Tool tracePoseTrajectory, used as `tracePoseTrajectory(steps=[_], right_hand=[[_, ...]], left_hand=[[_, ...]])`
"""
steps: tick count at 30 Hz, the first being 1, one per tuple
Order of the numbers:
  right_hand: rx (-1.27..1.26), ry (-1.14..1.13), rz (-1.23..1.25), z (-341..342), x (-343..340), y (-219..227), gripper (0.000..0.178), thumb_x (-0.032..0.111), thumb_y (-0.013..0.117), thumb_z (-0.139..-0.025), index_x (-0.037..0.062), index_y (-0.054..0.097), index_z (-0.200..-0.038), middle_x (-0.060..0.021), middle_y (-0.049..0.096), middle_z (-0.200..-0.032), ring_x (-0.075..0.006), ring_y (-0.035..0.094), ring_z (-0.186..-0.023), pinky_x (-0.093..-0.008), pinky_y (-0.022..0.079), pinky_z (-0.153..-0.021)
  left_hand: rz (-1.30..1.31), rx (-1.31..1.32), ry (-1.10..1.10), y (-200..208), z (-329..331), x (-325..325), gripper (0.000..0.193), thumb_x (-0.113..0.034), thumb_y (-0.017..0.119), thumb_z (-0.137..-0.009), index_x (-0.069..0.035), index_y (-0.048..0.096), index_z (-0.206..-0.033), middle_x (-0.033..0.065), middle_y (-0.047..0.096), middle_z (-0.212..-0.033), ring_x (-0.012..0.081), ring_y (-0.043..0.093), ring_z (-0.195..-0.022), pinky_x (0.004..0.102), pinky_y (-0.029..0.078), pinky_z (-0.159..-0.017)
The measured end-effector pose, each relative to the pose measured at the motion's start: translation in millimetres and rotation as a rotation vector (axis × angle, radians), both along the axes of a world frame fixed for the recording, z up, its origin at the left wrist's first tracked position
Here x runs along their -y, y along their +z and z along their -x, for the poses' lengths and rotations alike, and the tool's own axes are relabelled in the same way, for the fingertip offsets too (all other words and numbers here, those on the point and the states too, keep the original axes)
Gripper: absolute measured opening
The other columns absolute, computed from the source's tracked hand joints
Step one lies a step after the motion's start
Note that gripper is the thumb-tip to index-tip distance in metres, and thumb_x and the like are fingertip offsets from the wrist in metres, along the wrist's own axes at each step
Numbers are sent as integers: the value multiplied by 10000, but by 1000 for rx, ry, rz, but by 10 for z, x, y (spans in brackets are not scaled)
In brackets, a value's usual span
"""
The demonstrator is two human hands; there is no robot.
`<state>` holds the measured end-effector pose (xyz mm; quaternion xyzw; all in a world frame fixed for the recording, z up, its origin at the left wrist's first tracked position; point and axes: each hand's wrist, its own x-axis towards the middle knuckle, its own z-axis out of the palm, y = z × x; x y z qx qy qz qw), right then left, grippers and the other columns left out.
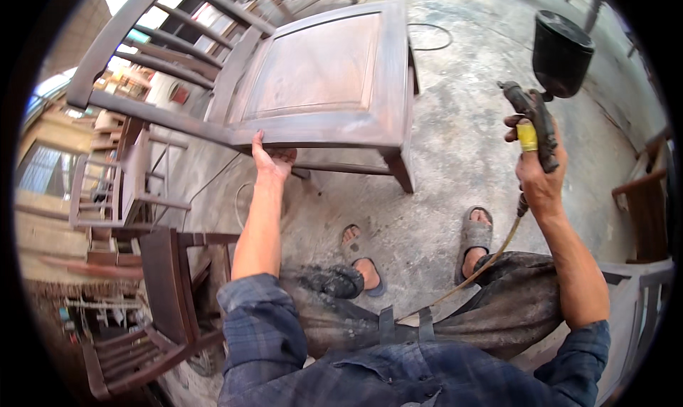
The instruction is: The person uses a handheld spray gun to apply a dark finish to a wooden chair. They rotate the chair to coat the legs, seat, and backrest, then move to a second chair and repeat the process.
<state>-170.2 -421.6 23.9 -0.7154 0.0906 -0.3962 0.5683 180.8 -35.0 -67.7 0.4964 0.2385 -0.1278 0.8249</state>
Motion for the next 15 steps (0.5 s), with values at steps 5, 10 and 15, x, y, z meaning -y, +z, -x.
tracePoseTrajectory(steps=[5,10,15], right_hand=[[-90,90,0,103,-126,5,472,102,584,-1044,-25,482,-1487,-141,702,-1118,-170,651,-963,-338,540,-895],[-183,170,-44,146,-302,-197,457,240,558,-1085,70,490,-1504,-60,681,-1023,6,377,-473,-170,295,-416],[-335,225,-35,267,-381,-194,494,286,512,-1103,71,449,-1543,-84,679,-1043,-6,401,-470,-178,293,-383]], left_hand=[[-91,-2,-14,192,-280,-1162,944,-671,670,-814,-46,436,-1482,170,496,-1464,350,492,-1320,553,378,-1126],[-314,-10,-19,419,66,-1574,956,-711,460,-957,45,368,-1535,228,453,-1552,370,457,-1410,561,319,-1191],[17,-5,-204,645,1297,-802,950,-722,415,-995,16,297,-1582,220,422,-1572,365,450,-1414,515,348,-1184]])
